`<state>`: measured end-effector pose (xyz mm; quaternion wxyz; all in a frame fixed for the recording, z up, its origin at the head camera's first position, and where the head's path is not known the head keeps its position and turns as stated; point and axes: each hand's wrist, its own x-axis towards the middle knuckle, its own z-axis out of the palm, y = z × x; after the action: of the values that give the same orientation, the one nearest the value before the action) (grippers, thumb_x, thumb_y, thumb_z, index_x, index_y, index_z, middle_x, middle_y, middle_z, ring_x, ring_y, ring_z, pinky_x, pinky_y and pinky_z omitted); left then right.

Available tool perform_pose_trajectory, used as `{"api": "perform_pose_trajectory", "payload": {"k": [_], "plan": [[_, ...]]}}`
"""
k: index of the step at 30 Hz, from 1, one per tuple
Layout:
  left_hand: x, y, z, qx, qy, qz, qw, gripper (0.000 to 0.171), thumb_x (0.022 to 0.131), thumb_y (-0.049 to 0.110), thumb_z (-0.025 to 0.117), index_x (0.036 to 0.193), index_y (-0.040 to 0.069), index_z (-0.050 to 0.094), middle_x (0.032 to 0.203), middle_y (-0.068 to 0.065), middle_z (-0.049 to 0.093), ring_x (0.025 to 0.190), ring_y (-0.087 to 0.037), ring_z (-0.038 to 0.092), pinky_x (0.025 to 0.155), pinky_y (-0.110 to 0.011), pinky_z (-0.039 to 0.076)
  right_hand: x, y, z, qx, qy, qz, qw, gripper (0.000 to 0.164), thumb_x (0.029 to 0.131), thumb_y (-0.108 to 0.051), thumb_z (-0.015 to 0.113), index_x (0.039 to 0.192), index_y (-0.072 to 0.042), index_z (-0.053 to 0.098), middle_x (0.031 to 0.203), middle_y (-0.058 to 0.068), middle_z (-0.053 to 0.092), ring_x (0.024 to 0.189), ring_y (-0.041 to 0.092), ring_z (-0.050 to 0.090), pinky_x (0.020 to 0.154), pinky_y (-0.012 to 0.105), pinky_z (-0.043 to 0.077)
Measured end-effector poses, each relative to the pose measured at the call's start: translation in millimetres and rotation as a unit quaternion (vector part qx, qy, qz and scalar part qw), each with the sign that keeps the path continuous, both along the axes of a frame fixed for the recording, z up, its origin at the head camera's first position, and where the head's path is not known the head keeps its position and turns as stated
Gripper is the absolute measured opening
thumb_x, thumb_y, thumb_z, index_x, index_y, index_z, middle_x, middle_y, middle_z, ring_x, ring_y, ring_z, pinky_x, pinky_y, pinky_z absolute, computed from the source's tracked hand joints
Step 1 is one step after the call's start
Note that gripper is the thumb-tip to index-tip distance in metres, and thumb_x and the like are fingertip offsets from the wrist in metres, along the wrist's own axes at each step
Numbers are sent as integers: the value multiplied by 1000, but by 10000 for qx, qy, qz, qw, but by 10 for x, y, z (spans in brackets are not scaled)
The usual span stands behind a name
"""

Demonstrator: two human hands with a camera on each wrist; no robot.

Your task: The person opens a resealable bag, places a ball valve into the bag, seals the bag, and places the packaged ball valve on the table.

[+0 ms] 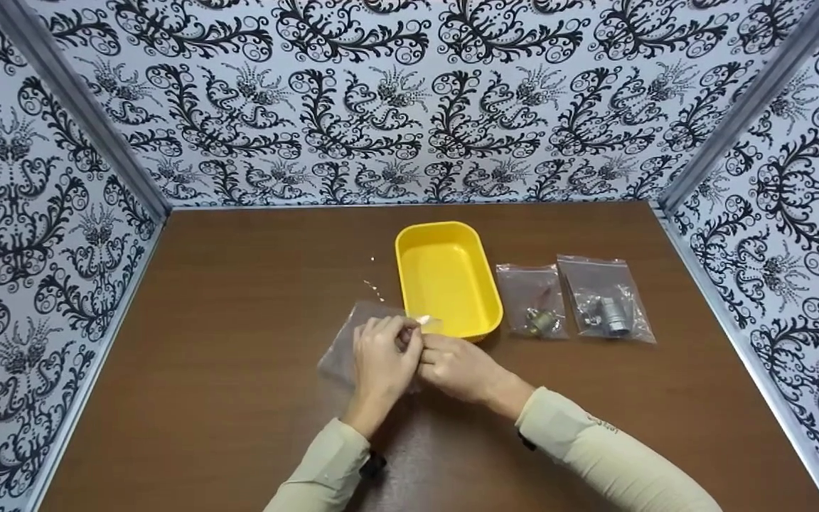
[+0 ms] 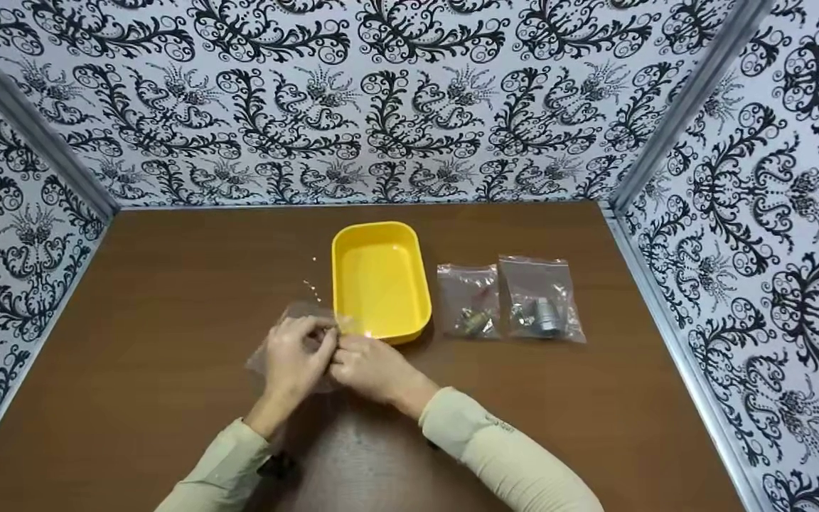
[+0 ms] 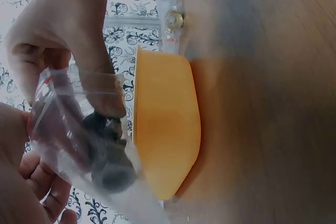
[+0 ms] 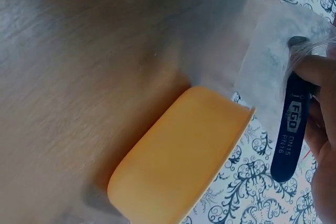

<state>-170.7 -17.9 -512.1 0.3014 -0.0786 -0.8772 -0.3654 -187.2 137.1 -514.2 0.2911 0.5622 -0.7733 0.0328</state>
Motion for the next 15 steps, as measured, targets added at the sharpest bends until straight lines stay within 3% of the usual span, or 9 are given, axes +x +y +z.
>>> {"api": "perform_pose_trajectory", "payload": {"k": [7, 15], "plan": [[10, 2, -18, 469, -322, -36, 9984, 4, 76, 13, 71, 76, 17, 69, 60, 6, 58, 64, -14, 53, 75, -36, 42, -13, -51, -29, -78, -197, -87, 9997, 23, 82, -7, 70, 104, -8, 74, 110, 7, 73, 102, 18, 67, 91, 28, 53], [41, 2, -35, 667, -562, -146, 9961, 5, 76, 14, 71, 75, 17, 69, 59, 7, 58, 63, -13, 52, 77, -35, 43, -54, -52, -73, 38, -177, 235, 9996, 13, 78, -12, 73, 91, -11, 75, 102, 5, 74, 88, 17, 67, 81, 29, 54]]}}
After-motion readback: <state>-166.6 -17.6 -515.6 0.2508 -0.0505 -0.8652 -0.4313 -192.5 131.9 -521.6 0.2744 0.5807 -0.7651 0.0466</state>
